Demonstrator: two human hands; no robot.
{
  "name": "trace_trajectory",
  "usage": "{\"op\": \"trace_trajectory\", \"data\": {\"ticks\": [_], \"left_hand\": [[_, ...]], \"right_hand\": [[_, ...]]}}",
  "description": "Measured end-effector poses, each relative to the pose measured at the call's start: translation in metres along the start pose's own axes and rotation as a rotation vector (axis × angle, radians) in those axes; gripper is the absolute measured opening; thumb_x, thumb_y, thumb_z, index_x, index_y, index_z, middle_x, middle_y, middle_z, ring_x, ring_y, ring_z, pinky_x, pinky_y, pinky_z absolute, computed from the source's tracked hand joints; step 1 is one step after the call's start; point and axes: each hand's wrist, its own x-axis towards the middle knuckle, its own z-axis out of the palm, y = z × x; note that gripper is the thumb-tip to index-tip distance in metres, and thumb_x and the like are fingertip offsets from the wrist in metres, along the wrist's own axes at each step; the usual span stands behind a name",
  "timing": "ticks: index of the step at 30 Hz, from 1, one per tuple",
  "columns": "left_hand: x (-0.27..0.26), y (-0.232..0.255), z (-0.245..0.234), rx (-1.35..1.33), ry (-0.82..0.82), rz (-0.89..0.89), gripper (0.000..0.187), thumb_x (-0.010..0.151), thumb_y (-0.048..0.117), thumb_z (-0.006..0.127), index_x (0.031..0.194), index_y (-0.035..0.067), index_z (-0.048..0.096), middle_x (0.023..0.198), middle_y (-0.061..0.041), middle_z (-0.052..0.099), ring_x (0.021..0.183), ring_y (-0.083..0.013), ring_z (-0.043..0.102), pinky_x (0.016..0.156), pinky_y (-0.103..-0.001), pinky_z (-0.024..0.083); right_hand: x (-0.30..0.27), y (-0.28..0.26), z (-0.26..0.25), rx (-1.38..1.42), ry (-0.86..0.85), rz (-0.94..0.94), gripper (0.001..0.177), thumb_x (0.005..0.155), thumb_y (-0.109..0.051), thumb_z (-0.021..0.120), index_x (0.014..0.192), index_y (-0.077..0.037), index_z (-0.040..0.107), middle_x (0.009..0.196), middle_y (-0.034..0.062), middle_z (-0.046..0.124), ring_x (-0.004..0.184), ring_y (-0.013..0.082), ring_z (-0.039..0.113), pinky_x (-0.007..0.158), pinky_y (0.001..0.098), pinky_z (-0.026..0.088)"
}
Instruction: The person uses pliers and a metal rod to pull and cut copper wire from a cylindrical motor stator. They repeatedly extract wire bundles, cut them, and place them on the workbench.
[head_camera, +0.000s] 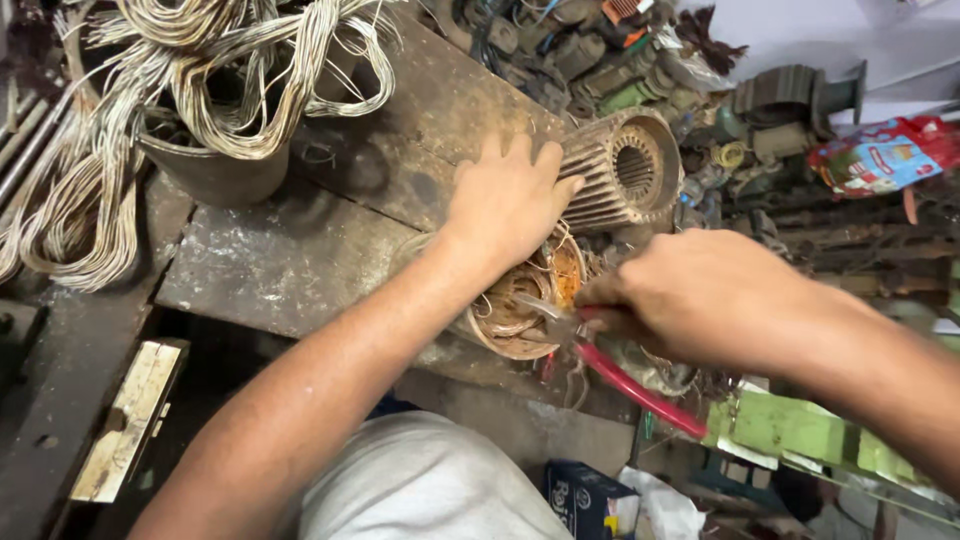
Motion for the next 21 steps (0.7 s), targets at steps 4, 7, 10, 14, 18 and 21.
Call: {"op": "trace_trajectory", "data": {"ticks": [4,7,10,14,18,21], "left_hand": [[0.0,0.003,0.0,0.015,0.087,0.003,0.038,0.096,0.044,0.058,0.11,0.01,0.064,0.108,-0.016,0.065,0.11,-0.0398,0.057,0.073,-0.058,0.054],[0.001,0.001,0.002,0.025,0.113,-0.01,0.033,0.097,0.039,0.058,0.108,0.008,0.063,0.106,-0.017,0.066,0.108,-0.0393,0.059,0.068,-0.055,0.057],[0.0,-0.001,0.005,-0.018,0.105,-0.023,0.029,0.099,0.035,0.057,0.107,0.008,0.063,0.104,-0.017,0.066,0.106,-0.0402,0.06,0.067,-0.053,0.058],[0.001,0.0,0.006,-0.063,0.131,0.036,0.031,0.096,0.036,0.059,0.105,0.007,0.063,0.101,-0.019,0.066,0.106,-0.0449,0.06,0.065,-0.052,0.058],[0.001,-0.005,-0.001,-0.016,0.079,0.062,0.034,0.097,0.039,0.058,0.104,0.007,0.062,0.099,-0.018,0.067,0.103,-0.043,0.061,0.07,-0.056,0.057],[-0.001,-0.002,0.003,-0.054,0.012,0.073,0.032,0.099,0.038,0.057,0.106,0.007,0.062,0.102,-0.018,0.067,0.105,-0.0423,0.061,0.071,-0.055,0.057]], "right_hand": [[-0.001,-0.007,0.024,-0.05,0.139,0.028,0.042,0.098,-0.035,0.055,0.138,-0.043,0.065,0.08,0.0055,0.07,0.069,0.0275,0.072,0.065,0.0438,0.059],[-0.026,-0.023,0.075,-0.008,0.291,0.115,0.056,0.093,-0.026,0.058,0.147,-0.039,0.061,0.089,0.0027,0.067,0.066,0.0247,0.071,0.058,0.0412,0.058],[-0.034,-0.04,0.13,0.233,0.446,0.316,0.055,0.091,-0.03,0.065,0.145,-0.038,0.064,0.09,0.0037,0.068,0.064,0.024,0.071,0.054,0.0413,0.056],[-0.003,-0.082,0.182,0.732,1.127,0.272,0.05,0.092,-0.016,0.065,0.141,-0.019,0.058,0.097,0.011,0.07,0.079,0.0245,0.073,0.068,0.0361,0.059],[-0.002,-0.064,0.188,0.59,1.038,0.328,0.056,0.084,-0.014,0.066,0.138,-0.026,0.062,0.101,0.0108,0.073,0.081,0.0282,0.072,0.065,0.0375,0.058],[-0.036,-0.042,0.174,0.389,0.67,0.433,0.063,0.084,-0.015,0.067,0.143,-0.033,0.058,0.092,0.005,0.072,0.068,0.026,0.072,0.059,0.038,0.057]]}}
